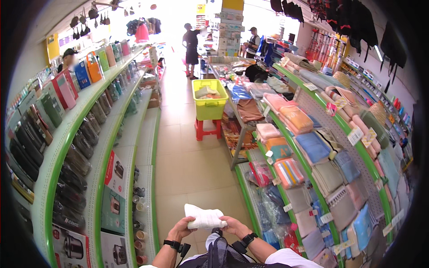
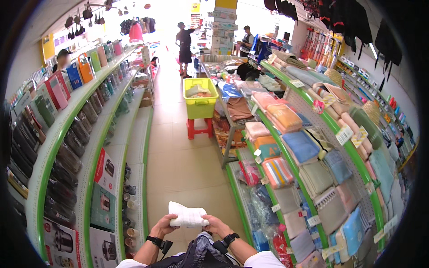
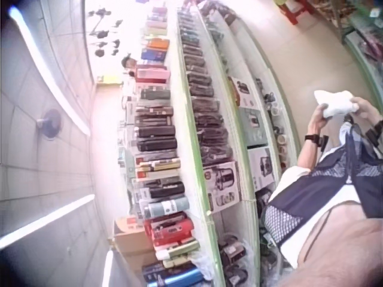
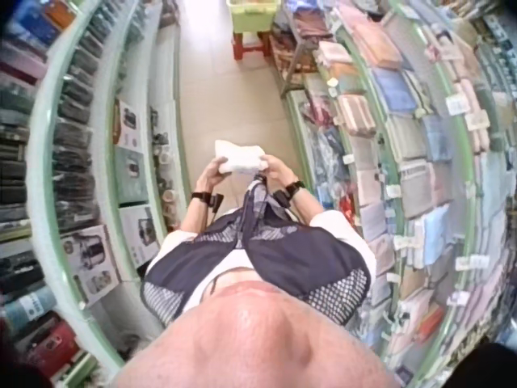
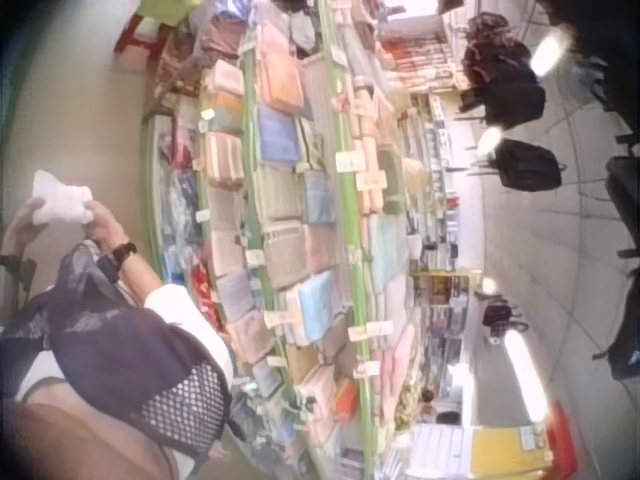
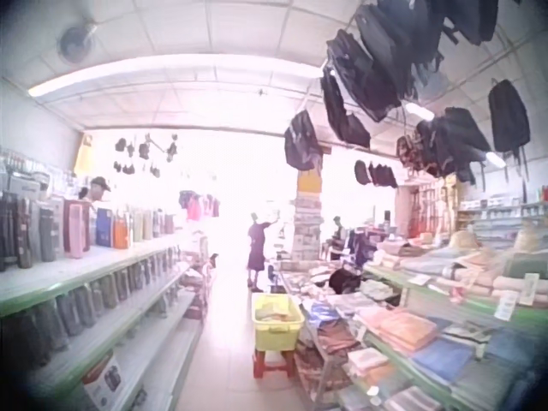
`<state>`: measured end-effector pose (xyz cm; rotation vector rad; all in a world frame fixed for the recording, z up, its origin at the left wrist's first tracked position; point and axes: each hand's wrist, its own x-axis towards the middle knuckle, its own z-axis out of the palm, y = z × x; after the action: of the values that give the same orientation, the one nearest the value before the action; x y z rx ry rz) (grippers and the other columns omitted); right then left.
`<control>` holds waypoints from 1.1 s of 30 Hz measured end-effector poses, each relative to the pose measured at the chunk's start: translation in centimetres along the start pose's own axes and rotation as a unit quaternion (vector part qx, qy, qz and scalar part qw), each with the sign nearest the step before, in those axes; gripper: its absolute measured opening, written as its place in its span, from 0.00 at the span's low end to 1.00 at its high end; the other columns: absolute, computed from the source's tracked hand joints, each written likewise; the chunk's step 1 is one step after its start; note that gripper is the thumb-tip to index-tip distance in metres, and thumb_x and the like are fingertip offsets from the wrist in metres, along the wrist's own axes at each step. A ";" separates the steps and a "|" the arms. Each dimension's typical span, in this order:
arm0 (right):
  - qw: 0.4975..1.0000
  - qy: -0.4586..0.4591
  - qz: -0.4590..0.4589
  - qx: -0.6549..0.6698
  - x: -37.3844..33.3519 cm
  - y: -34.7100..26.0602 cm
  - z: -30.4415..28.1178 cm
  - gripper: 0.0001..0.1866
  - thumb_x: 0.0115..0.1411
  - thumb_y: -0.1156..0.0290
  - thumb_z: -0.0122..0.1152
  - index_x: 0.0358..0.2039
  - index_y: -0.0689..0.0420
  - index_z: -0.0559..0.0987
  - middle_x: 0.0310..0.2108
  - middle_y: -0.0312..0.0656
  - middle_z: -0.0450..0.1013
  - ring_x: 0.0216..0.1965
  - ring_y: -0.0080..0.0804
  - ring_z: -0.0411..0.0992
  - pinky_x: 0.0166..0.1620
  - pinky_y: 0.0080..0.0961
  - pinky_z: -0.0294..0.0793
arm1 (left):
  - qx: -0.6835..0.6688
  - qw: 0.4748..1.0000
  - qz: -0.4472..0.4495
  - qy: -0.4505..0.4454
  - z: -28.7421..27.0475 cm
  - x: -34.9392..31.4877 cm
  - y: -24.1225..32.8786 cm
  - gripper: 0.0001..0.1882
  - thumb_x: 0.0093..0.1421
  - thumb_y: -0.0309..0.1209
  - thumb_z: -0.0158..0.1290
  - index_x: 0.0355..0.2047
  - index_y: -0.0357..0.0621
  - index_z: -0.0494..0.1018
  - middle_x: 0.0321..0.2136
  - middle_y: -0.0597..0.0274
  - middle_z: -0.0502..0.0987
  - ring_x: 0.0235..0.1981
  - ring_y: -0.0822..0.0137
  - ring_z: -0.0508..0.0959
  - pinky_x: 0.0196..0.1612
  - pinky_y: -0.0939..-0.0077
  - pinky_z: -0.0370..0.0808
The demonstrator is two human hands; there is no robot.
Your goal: The person takes folded towels from a large yellow bin and places them onto shelves in a store aisle, handling each towel one by one and arranging them next to others.
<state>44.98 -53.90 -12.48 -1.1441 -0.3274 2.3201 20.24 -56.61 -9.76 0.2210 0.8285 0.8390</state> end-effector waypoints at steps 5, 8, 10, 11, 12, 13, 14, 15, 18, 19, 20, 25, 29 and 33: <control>0.998 -0.007 -0.013 -0.053 2.2 -7.8 0.3 0.10 0.57 0.67 0.50 0.38 0.55 0.70 0.29 0.35 0.71 0.27 0.24 0.68 0.27 0.22 0.68 | 0.021 1.000 0.002 0.015 2.7 3.9 4.2 0.19 0.52 0.31 0.48 0.45 0.41 0.64 0.36 0.61 0.73 0.32 0.67 0.73 0.24 0.75 0.69; 0.998 -0.032 -0.010 -0.046 5.1 -12.1 -0.6 0.10 0.57 0.67 0.50 0.39 0.56 0.70 0.30 0.35 0.70 0.28 0.24 0.68 0.28 0.22 0.68 | 0.049 0.998 0.015 0.048 4.5 7.1 7.5 0.18 0.53 0.31 0.48 0.45 0.41 0.64 0.35 0.61 0.73 0.33 0.67 0.73 0.25 0.74 0.68; 0.999 -0.022 -0.007 -0.047 6.6 -14.2 -0.3 0.12 0.57 0.67 0.50 0.41 0.57 0.69 0.33 0.36 0.70 0.30 0.25 0.68 0.29 0.23 0.69 | 0.036 0.998 0.022 0.052 5.3 8.9 9.2 0.18 0.53 0.31 0.47 0.44 0.41 0.64 0.35 0.60 0.72 0.33 0.67 0.73 0.25 0.74 0.68; 0.999 -0.006 -0.008 -0.049 7.5 -15.2 -0.1 0.13 0.58 0.67 0.49 0.43 0.57 0.68 0.35 0.37 0.70 0.32 0.25 0.68 0.30 0.23 0.69 | 0.023 0.998 0.027 0.049 5.4 9.7 10.0 0.17 0.54 0.31 0.47 0.44 0.41 0.64 0.35 0.60 0.72 0.32 0.66 0.72 0.25 0.74 0.68; 0.999 -0.009 -0.003 -0.050 8.2 -16.2 0.2 0.13 0.58 0.67 0.49 0.43 0.57 0.68 0.35 0.37 0.70 0.32 0.25 0.68 0.30 0.23 0.69 | 0.020 0.998 0.029 0.053 5.4 10.4 10.7 0.17 0.54 0.31 0.47 0.44 0.41 0.64 0.35 0.60 0.72 0.32 0.66 0.72 0.25 0.74 0.68; 0.999 -0.014 0.004 -0.045 8.9 -17.1 0.5 0.13 0.58 0.67 0.49 0.43 0.57 0.68 0.35 0.37 0.70 0.32 0.25 0.68 0.30 0.23 0.69 | 0.004 0.998 0.030 0.048 5.4 11.1 11.5 0.17 0.54 0.31 0.47 0.44 0.41 0.64 0.35 0.60 0.72 0.32 0.66 0.72 0.25 0.73 0.68; 0.999 -0.019 0.011 -0.039 9.7 -18.0 0.9 0.13 0.58 0.67 0.49 0.43 0.57 0.68 0.35 0.37 0.70 0.31 0.25 0.68 0.29 0.22 0.69 | -0.013 0.999 0.032 0.042 5.3 11.7 12.3 0.16 0.54 0.31 0.47 0.44 0.41 0.64 0.35 0.60 0.72 0.32 0.66 0.72 0.25 0.73 0.68; 0.999 -0.022 0.014 -0.042 10.9 -18.8 0.9 0.13 0.58 0.67 0.49 0.43 0.57 0.68 0.35 0.37 0.70 0.31 0.25 0.68 0.29 0.22 0.69 | -0.015 0.998 0.035 0.045 5.1 12.4 13.2 0.16 0.54 0.31 0.47 0.44 0.41 0.64 0.35 0.60 0.72 0.32 0.66 0.72 0.25 0.73 0.68; 0.998 -0.031 0.026 -0.038 14.5 -20.4 1.5 0.11 0.57 0.67 0.50 0.39 0.56 0.70 0.32 0.36 0.70 0.30 0.25 0.68 0.29 0.23 0.70 | -0.021 0.997 0.034 0.059 4.1 13.9 16.0 0.16 0.54 0.31 0.46 0.44 0.41 0.64 0.35 0.60 0.72 0.32 0.66 0.72 0.25 0.74 0.68; 0.998 -0.022 0.037 -0.052 15.7 -20.9 1.8 0.12 0.58 0.67 0.50 0.41 0.57 0.70 0.33 0.36 0.70 0.30 0.25 0.68 0.29 0.23 0.70 | -0.021 0.997 0.025 0.066 3.8 14.4 17.1 0.17 0.54 0.31 0.46 0.44 0.41 0.64 0.35 0.60 0.72 0.32 0.67 0.72 0.25 0.74 0.68; 0.997 -0.012 0.048 -0.065 17.1 -21.4 2.2 0.13 0.58 0.68 0.49 0.42 0.57 0.69 0.34 0.36 0.70 0.31 0.26 0.69 0.30 0.22 0.70 | -0.022 0.997 0.015 0.071 3.2 15.0 18.2 0.17 0.54 0.32 0.46 0.44 0.41 0.64 0.35 0.60 0.73 0.32 0.67 0.72 0.24 0.75 0.69; 0.996 0.017 0.039 -0.081 23.4 -26.0 6.1 0.11 0.57 0.67 0.50 0.40 0.56 0.71 0.33 0.36 0.71 0.32 0.26 0.70 0.29 0.24 0.70 | -0.011 0.993 0.000 0.119 -0.3 20.1 24.9 0.16 0.55 0.33 0.47 0.44 0.43 0.64 0.34 0.61 0.73 0.32 0.68 0.73 0.24 0.74 0.69; 0.994 0.032 0.020 -0.105 29.7 -31.2 9.3 0.12 0.57 0.67 0.50 0.39 0.58 0.72 0.33 0.37 0.71 0.31 0.26 0.68 0.30 0.25 0.68 | -0.019 0.996 -0.018 0.081 -2.3 25.1 32.9 0.14 0.55 0.33 0.46 0.41 0.44 0.65 0.32 0.62 0.72 0.31 0.68 0.73 0.23 0.74 0.69; 0.990 0.084 -0.002 -0.114 34.8 -36.2 12.6 0.12 0.57 0.66 0.50 0.40 0.59 0.71 0.33 0.37 0.71 0.32 0.26 0.68 0.31 0.25 0.67 | 0.012 0.994 -0.026 0.102 -3.4 31.0 40.9 0.14 0.54 0.32 0.45 0.41 0.42 0.65 0.30 0.61 0.73 0.28 0.67 0.73 0.23 0.74 0.67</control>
<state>30.19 -4.32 -12.22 -1.4370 -0.5422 2.2073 6.35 -7.04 -9.83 0.1354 1.0308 0.8115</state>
